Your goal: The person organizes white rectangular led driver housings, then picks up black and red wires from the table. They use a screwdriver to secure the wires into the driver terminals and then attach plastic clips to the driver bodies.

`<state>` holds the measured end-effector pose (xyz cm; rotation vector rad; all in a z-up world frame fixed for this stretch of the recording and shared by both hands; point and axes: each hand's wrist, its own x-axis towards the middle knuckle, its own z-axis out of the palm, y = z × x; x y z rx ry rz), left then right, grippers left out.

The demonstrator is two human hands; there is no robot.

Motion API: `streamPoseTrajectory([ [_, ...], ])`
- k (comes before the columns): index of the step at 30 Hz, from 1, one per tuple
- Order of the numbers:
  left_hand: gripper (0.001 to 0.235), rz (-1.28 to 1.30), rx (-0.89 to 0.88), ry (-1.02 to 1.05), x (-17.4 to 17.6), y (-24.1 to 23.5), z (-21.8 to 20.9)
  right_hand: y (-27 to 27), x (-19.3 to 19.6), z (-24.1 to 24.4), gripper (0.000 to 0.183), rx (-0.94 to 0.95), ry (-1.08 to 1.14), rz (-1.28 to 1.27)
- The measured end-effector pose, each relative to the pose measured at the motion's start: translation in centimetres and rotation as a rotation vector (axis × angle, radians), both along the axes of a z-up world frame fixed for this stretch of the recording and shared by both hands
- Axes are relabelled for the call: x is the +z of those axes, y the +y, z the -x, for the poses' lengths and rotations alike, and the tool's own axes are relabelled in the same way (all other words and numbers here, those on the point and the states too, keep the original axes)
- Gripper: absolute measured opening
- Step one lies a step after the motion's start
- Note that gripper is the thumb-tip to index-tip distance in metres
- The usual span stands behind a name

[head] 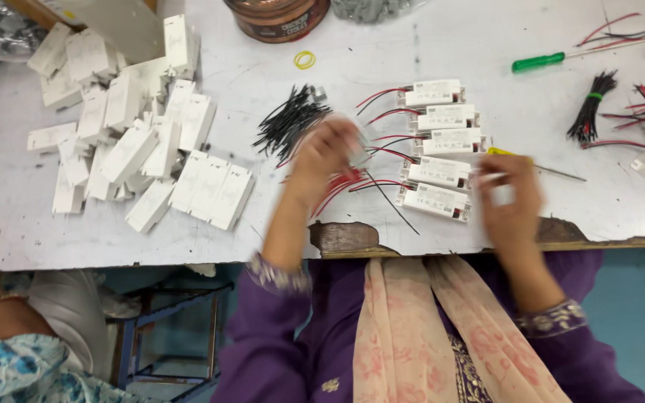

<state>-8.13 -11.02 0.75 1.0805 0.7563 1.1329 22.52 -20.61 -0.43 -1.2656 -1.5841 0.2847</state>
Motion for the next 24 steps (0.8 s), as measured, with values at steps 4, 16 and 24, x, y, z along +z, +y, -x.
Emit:
streamPoseTrajectory([
  [4,0.022,0.115,-0.237,-0.101,-0.8,-6.9,-4.6,-1.3,2.9,5.5,0.050,0.324,0.045,0.033],
  [16,0.014,-0.563,0.267,0.687,2.7,0.0,-3.8,-0.4,0.5,0.2,0.026,0.251,0.593,0.276],
  [24,0.009,-1.040,0.451,1.138,4.4,10.5,-2.6,-1.6,-3.4,-5.7,0.023,-0.027,0.522,0.421],
])
